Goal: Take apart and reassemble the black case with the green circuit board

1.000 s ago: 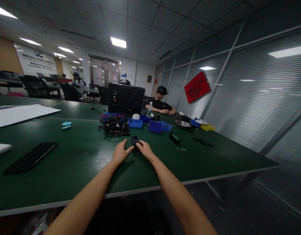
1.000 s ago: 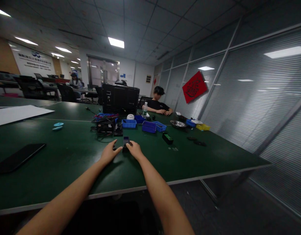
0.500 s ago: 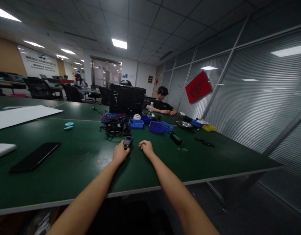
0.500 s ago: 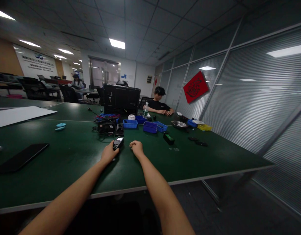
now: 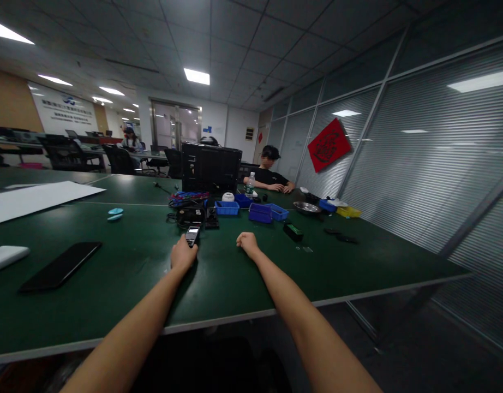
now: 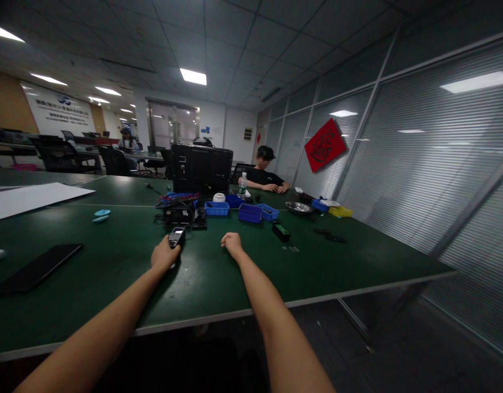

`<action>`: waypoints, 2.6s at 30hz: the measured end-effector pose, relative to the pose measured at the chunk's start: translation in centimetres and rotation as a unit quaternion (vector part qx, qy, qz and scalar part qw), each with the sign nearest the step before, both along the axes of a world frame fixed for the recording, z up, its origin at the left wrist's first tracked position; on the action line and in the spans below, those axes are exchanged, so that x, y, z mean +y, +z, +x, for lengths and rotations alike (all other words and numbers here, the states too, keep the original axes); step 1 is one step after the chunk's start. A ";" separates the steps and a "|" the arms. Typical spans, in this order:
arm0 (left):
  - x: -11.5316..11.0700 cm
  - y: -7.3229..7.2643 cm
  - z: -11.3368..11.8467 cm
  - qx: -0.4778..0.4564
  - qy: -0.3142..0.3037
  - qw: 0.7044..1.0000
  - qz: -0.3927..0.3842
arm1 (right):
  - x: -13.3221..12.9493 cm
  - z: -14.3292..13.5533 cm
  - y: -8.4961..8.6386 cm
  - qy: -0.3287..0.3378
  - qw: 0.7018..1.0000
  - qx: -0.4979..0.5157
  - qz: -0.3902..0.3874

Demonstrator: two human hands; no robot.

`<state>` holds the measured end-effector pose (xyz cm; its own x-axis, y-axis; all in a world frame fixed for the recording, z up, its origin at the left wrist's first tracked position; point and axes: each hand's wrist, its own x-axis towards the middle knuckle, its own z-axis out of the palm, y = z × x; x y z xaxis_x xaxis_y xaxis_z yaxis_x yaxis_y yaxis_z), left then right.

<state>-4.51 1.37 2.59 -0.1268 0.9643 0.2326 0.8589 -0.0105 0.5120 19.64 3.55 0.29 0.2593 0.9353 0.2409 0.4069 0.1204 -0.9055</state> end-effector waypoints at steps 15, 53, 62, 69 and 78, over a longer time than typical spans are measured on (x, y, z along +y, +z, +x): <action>1.5 2.5 -13.0 0.014 0.160 0.986 -0.051 | 0.2 0.4 -0.4 -0.047 0.998 -0.046 0.025; 1.2 0.3 -1.9 0.049 -0.014 0.999 0.015 | 0.5 -0.2 -0.2 -0.070 0.995 -0.066 0.002; 0.5 -0.3 5.3 0.030 -0.057 0.997 0.040 | 0.3 -0.3 0.0 -0.079 0.995 -0.055 -0.008; 0.5 -1.6 6.7 0.007 -0.123 0.990 0.063 | -0.5 -0.2 0.4 -0.079 0.994 -0.076 -0.005; 1.3 -2.0 6.2 -0.078 -0.147 0.986 -0.007 | -2.8 -6.1 1.9 -0.095 0.943 -0.299 0.112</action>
